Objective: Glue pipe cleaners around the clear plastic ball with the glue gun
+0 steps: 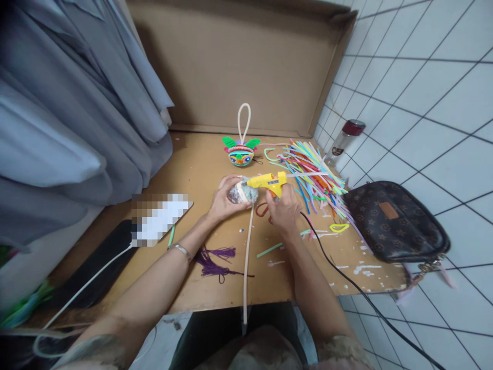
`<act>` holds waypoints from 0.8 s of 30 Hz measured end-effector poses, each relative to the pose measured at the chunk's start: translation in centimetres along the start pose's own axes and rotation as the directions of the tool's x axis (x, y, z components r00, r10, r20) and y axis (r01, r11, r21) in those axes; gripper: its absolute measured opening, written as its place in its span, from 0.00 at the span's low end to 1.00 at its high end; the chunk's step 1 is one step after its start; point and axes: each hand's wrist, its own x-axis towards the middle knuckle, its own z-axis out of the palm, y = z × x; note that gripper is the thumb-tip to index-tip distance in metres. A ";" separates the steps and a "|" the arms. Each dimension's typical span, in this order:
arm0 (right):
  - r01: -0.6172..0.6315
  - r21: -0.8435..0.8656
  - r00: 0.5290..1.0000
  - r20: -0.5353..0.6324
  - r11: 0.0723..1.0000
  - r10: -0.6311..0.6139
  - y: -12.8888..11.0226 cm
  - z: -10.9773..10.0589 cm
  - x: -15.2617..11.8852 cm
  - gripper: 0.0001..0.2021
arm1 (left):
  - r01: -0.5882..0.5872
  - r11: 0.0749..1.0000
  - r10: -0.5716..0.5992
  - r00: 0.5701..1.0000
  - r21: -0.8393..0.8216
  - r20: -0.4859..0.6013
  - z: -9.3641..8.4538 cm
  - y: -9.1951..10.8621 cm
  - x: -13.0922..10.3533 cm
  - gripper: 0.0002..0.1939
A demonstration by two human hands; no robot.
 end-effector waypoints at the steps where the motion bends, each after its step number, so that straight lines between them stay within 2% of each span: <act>1: 0.004 -0.002 1.000 -0.003 1.000 -0.004 0.0 0.0 0.0 0.12 | 0.003 1.000 -0.003 1.000 0.000 0.002 0.0 0.0 0.0 0.36; 16: -0.005 0.071 1.000 -0.028 0.997 0.007 -0.1 0.1 -0.2 0.12 | 0.014 1.000 -0.014 1.000 -0.021 0.007 0.0 0.1 0.1 0.35; 24: -0.009 0.049 1.000 -0.006 0.999 0.009 0.2 0.4 -0.2 0.14 | 0.027 0.999 -0.027 1.000 -0.038 -0.004 0.2 -0.1 0.0 0.35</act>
